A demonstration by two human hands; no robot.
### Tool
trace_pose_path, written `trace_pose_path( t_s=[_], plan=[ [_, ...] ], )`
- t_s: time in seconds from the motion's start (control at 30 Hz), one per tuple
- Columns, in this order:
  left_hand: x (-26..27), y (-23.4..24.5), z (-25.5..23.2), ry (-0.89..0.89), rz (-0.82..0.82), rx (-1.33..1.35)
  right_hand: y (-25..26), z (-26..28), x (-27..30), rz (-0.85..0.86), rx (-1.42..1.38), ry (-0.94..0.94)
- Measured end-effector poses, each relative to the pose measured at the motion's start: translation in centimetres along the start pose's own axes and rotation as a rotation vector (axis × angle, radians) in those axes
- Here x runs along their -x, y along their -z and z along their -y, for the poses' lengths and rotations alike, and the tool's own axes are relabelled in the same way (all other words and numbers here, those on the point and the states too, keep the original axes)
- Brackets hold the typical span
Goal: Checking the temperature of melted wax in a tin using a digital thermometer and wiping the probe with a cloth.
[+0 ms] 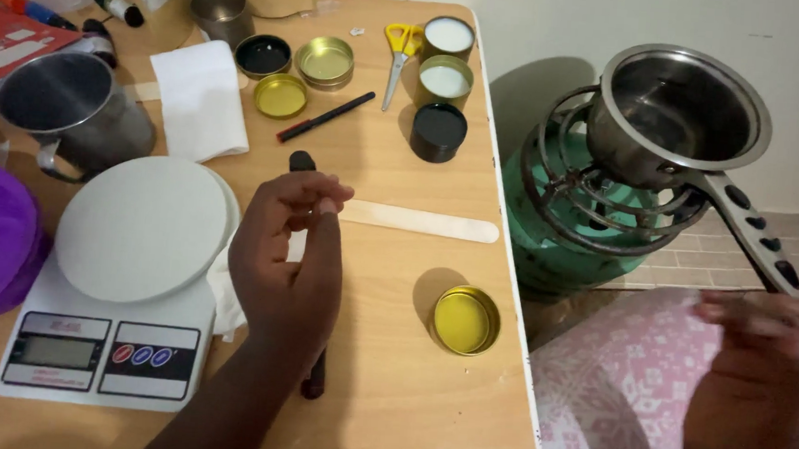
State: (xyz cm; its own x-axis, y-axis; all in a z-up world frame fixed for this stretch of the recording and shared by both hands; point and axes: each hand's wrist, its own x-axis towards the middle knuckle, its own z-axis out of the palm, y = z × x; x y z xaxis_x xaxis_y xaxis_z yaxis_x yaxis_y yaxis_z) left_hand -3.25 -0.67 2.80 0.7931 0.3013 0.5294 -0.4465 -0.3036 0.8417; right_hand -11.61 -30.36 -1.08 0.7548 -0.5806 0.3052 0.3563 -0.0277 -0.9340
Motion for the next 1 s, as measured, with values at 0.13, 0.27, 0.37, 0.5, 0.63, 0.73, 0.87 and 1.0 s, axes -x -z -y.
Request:
trace_pose_path(
  t_s=[0.13, 0.27, 0.37, 0.5, 0.63, 0.73, 0.87, 1.0],
  plan=[
    [0.2, -0.2, 0.4, -0.022, 0.039, -0.019, -4.6, 0.1, 1.6, 0.170, 0.293, -0.151],
    [-0.2, -0.1, 2.0, -0.054, 0.384, 0.013, -7.9, -0.5, 4.5, 0.549, 0.261, -0.338],
    [0.3, -0.2, 3.2, 0.069, 0.917, -0.111, -8.3, -2.0, 4.5, 0.716, 0.351, -0.152],
    [1.6, -1.1, 3.1, 0.232, 1.040, -0.127, -8.5, -3.5, 4.6, 0.756, 0.247, -0.096],
    [1.5, -1.4, 2.7, 0.029, 1.073, 0.012, -9.2, -2.8, 4.4, 0.671, 0.313, -0.145],
    [1.1, -1.2, 2.6, 0.071, 1.071, -0.063, -9.5, -2.1, 4.2, 0.668, 0.256, -0.107],
    [0.8, -0.3, 2.6, 0.014, 0.999, -0.066, -10.3, -0.7, 3.5, 0.703, 0.179, -0.011],
    [0.5, -0.2, 2.3, 0.073, 1.010, -0.039, -10.5, -1.2, 3.3, 0.715, 0.190, -0.014]
  ],
)
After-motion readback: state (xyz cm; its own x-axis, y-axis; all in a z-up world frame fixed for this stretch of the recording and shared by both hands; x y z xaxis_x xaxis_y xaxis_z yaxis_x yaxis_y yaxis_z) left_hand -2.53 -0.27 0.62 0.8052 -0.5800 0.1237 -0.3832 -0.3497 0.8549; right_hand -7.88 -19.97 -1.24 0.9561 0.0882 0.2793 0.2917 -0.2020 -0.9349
